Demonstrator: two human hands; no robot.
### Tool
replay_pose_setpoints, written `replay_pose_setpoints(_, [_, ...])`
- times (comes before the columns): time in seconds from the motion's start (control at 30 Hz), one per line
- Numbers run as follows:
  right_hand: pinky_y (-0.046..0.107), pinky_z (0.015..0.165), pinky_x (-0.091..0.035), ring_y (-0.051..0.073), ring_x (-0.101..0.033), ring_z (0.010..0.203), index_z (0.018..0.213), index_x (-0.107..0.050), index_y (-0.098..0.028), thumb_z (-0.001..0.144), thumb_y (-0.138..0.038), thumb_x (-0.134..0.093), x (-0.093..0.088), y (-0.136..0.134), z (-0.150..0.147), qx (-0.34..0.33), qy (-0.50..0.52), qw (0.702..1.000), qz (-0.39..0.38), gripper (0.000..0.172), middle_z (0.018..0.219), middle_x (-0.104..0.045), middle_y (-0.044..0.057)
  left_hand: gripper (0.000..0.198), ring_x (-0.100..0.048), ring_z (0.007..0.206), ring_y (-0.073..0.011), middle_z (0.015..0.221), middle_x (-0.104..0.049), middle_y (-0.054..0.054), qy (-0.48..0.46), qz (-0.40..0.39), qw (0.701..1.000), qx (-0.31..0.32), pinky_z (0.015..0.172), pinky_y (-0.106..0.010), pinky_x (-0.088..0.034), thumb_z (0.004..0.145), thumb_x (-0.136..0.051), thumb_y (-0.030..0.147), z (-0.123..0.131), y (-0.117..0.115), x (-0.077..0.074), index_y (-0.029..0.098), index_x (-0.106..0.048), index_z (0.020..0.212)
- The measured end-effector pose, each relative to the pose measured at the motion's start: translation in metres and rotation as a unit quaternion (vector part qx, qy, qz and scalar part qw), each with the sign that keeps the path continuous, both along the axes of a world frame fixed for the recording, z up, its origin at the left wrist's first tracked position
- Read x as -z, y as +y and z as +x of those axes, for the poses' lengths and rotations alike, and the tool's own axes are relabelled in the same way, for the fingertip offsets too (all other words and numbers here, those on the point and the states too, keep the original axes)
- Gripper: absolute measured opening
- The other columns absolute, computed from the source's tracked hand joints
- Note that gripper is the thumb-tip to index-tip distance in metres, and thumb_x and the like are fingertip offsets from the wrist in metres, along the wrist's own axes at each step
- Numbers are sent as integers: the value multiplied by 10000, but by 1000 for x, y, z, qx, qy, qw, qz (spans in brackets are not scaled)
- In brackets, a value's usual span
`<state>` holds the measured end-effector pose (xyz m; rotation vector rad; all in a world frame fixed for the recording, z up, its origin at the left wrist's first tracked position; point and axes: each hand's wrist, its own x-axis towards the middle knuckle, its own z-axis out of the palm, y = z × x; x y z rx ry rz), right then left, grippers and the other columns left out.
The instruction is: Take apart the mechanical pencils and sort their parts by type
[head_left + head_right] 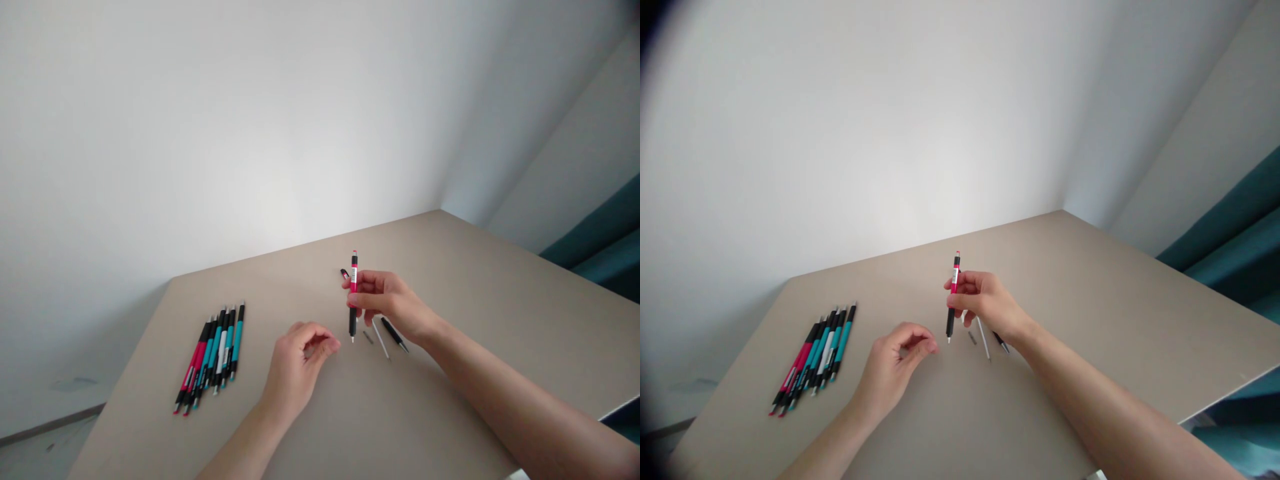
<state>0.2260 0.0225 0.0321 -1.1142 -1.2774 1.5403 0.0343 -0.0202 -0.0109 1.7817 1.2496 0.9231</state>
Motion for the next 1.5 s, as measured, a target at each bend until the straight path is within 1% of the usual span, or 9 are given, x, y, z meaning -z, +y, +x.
replay_pose_setpoints(0.27, [229,442,-202,67,-288,439,935,-660,-127,711,-319,-612,3,-1,-1,-8,-80,997,18,298,504,-368,-75,93,-526,809,-195,750,-640,-30,183,136,968,103,756,-334,-420,826,-631,227,10,-8,1,226,-714,783])
replay_pose_setpoints(0.5, [224,479,-229,84,-317,515,672,-587,-158,734,-258,-571,11,-2,-5,-72,-209,969,108,118,541,-355,-59,179,-517,834,-209,801,-631,-47,223,145,959,98,764,-362,-410,858,-535,144,6,-7,-4,218,-687,801])
replay_pose_setpoints(0.63, [224,476,-245,87,-332,510,601,-538,-167,720,-261,-591,13,-4,-8,-75,-255,957,115,160,521,-372,-59,108,-527,832,-206,799,-629,-41,178,117,973,86,777,-348,-412,831,-578,186,3,-5,-6,214,-678,797])
replay_pose_setpoints(0.93, [211,503,-295,91,-397,552,946,-664,-181,793,-353,-621,6,-24,-21,-228,-172,943,174,234,619,-480,-42,385,-492,603,-147,607,-541,2,-62,-53,994,-71,557,-236,-350,892,-437,466,-1,2,-6,171,-574,686])
replay_pose_setpoints(1.03, [217,504,-314,105,-469,546,960,-672,-191,786,-398,-628,3,-21,-17,-166,-257,937,169,274,645,-579,-16,437,-381,491,-112,511,-401,45,-64,-79,988,-120,485,-230,-270,882,-424,499,-7,8,-4,190,-447,574])
replay_pose_setpoints(1.1, [235,518,-317,126,-506,554,792,-685,-180,815,-413,-576,-1,-14,-7,-38,-384,906,175,258,630,-612,18,453,-329,465,-106,482,-323,58,-3,-65,987,-148,476,-236,-231,882,-411,487,-14,12,-4,200,-377,534])
replay_pose_setpoints(1.17, [255,520,-306,155,-532,570,668,-648,-177,794,-431,-579,-3,-7,7,47,-519,840,152,291,621,-625,47,439,-340,474,-111,474,-334,53,115,-19,982,-149,493,-245,-215,866,-442,449,-20,16,-5,198,-367,513])
replay_pose_setpoints(1.33, [281,541,-350,247,-631,711,722,-660,-168,724,-532,-610,2,0,31,-25,-661,749,46,367,778,-687,115,386,-425,504,-131,519,-508,12,316,25,941,-121,530,-258,-219,862,-442,380,-24,18,-7,191,-453,526])
replay_pose_setpoints(1.5, [310,604,-390,290,-650,835,779,-668,-159,784,-448,-581,6,-4,31,-67,-677,731,56,302,897,-695,142,380,-498,540,-155,561,-580,-21,375,34,919,-116,538,-262,-230,869,-429,374,-19,14,-6,195,-495,541])
